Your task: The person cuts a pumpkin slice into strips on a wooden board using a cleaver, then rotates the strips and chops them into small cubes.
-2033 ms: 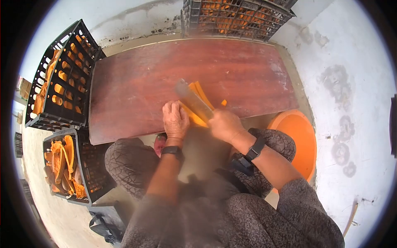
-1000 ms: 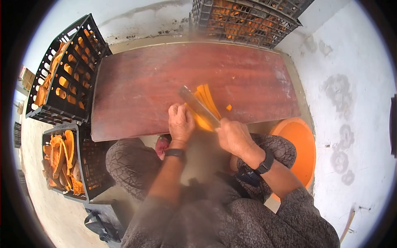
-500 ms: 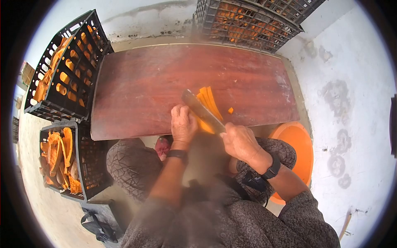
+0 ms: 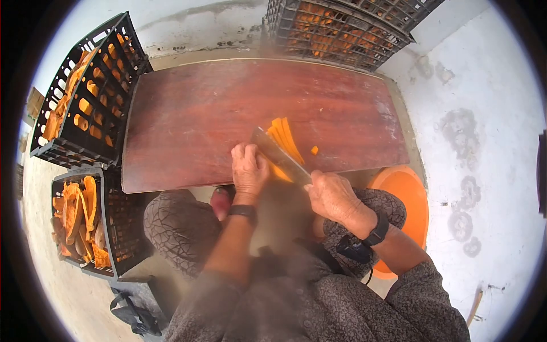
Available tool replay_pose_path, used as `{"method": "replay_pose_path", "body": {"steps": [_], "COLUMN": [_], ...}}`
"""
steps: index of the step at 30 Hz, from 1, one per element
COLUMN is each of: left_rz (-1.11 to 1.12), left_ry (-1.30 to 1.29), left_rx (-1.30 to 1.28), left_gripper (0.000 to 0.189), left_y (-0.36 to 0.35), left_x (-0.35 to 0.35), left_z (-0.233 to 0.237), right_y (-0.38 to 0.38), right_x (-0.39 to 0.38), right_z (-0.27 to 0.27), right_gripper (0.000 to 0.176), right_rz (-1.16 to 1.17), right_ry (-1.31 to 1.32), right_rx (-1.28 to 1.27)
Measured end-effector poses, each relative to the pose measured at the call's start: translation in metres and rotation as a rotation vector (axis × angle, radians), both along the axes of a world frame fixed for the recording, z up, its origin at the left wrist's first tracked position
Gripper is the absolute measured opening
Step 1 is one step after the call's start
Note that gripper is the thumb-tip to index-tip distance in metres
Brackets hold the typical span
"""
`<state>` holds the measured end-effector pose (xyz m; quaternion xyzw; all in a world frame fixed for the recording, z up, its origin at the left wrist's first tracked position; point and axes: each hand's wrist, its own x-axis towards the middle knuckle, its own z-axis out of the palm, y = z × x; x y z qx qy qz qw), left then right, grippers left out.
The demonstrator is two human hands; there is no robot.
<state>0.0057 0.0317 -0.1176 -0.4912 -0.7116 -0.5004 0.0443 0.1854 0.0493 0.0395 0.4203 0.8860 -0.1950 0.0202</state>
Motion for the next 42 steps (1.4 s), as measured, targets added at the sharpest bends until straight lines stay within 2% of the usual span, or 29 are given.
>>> {"method": "replay_pose_path", "body": {"steps": [7, 12, 18, 22, 31, 34, 36, 42], "left_rz": [-0.002, -0.014, -0.054, -0.057, -0.060, -0.045, -0.042, -0.029], "left_ry": [-0.005, -0.027, -0.044, -0.058, -0.044, -0.035, -0.025, -0.007], "left_rx": [0.007, -0.012, -0.002, -0.002, 0.026, 0.019, 0.019, 0.015], "left_gripper": [0.019, 0.019, 0.018, 0.018, 0.020, 0.020, 0.020, 0.019], "left_y": [0.001, 0.001, 0.001, 0.001, 0.002, 0.003, 0.003, 0.002], "left_x": [0.000, -0.002, -0.004, -0.004, -0.004, -0.003, -0.004, -0.004], "left_z": [0.001, 0.000, 0.001, 0.000, 0.003, 0.002, 0.001, -0.001], "right_y": [0.003, 0.009, 0.015, 0.015, 0.013, 0.010, 0.011, 0.019], "right_x": [-0.002, -0.016, -0.027, -0.031, -0.034, -0.030, -0.033, -0.043], "right_z": [0.007, 0.030, 0.030, 0.026, -0.023, -0.027, -0.027, -0.009], "right_gripper": [0.019, 0.022, 0.021, 0.021, 0.016, 0.010, 0.018, 0.022], "right_rz": [0.021, 0.054, 0.084, 0.072, 0.015, -0.010, -0.022, 0.004], "right_ry": [-0.039, -0.206, -0.280, -0.297, -0.166, -0.118, -0.144, -0.192], "right_rx": [-0.028, -0.085, -0.130, -0.135, -0.049, 0.012, -0.026, -0.118]}}
